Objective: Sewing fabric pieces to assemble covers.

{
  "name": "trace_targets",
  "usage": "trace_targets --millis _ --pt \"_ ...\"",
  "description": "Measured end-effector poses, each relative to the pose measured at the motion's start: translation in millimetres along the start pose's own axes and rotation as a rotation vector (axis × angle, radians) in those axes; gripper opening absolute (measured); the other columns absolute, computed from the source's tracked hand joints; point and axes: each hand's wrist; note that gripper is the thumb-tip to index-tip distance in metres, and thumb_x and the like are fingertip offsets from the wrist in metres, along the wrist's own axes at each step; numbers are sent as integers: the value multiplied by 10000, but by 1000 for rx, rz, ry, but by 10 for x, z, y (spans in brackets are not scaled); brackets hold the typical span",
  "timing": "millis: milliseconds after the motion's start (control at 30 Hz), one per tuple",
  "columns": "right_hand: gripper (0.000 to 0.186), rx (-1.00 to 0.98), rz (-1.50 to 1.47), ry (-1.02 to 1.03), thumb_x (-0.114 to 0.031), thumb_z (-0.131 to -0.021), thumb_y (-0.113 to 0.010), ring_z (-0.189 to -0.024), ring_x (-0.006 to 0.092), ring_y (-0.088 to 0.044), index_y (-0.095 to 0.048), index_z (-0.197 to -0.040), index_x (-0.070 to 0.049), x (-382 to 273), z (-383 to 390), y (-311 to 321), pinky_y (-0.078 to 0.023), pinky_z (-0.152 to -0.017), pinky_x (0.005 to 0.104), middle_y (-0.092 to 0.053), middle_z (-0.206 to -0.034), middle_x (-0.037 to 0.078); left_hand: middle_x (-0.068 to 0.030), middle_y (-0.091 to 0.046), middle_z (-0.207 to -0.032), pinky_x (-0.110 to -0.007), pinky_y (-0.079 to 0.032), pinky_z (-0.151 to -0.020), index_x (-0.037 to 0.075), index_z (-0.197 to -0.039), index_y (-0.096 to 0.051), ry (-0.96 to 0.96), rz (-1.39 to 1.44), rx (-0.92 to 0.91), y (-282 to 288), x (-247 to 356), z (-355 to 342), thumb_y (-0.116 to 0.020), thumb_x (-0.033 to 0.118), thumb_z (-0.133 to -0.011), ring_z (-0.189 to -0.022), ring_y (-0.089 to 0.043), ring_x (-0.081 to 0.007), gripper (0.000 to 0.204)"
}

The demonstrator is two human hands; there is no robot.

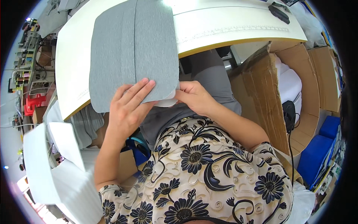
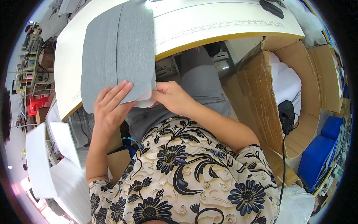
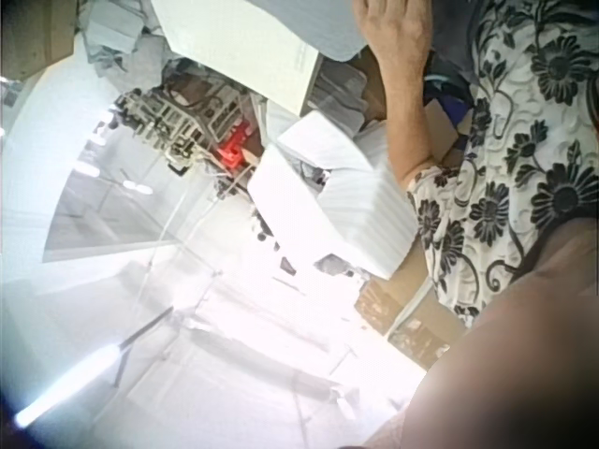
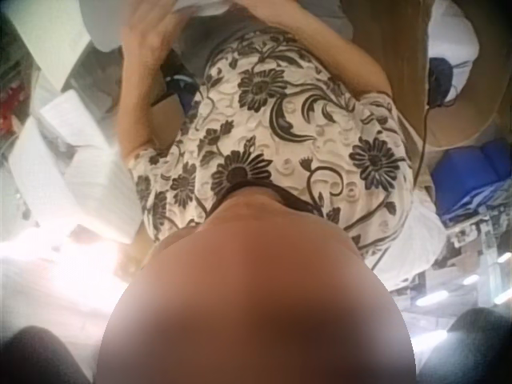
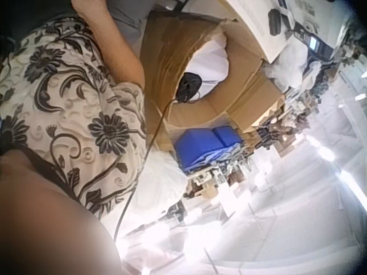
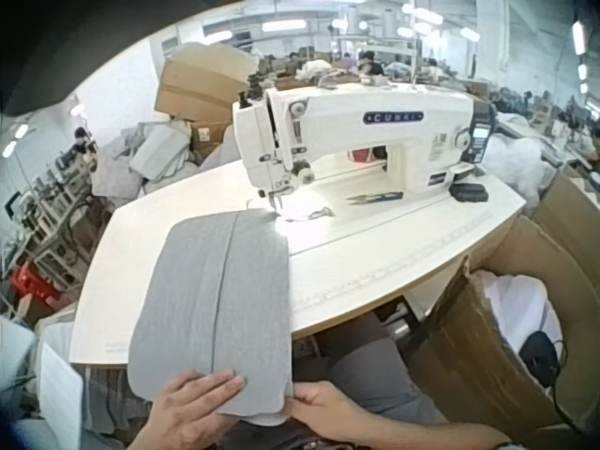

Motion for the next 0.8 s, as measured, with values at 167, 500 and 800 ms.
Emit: trace_targets --millis 167,500,800 --pt "263 -22 12 -94 -140 -1017 -566 -975 192 -689 -665 -1200 23 49 -53 118 -580 -849 336 -706 -1111 116 -69 -691 -1243 -385 -505 -817 93 -806 -738 31 -42 -38 -4 -10 -12 -794 130 -733 -1143 -656 -231 99" --pt "225 113 -23 6 -68 -972 -579 -847 100 -639 -678 -1146 37 395 91 236 -493 -707 236 -713 -992 36 -125 -667 -1276 -440 -514 -956 148 -1078 -771 -61 429 23 247 -119 271 -818 321 -795 -1156 -657 -268 335" --pt "217 128 36 56 -22 -943 -609 -1015 164 -663 -672 -1132 63 567 255 394 -523 -900 315 -703 -1131 81 -247 -377 -1552 -443 -329 -1173 163 -1529 -380 1119 -174 -360 897 -1700 1872 -599 211 -777 -1446 -354 -409 784"
Point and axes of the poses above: each hand's wrist, its own z-axis away from the middle knuckle, its own y-axis out of the back of the hand, x = y × z
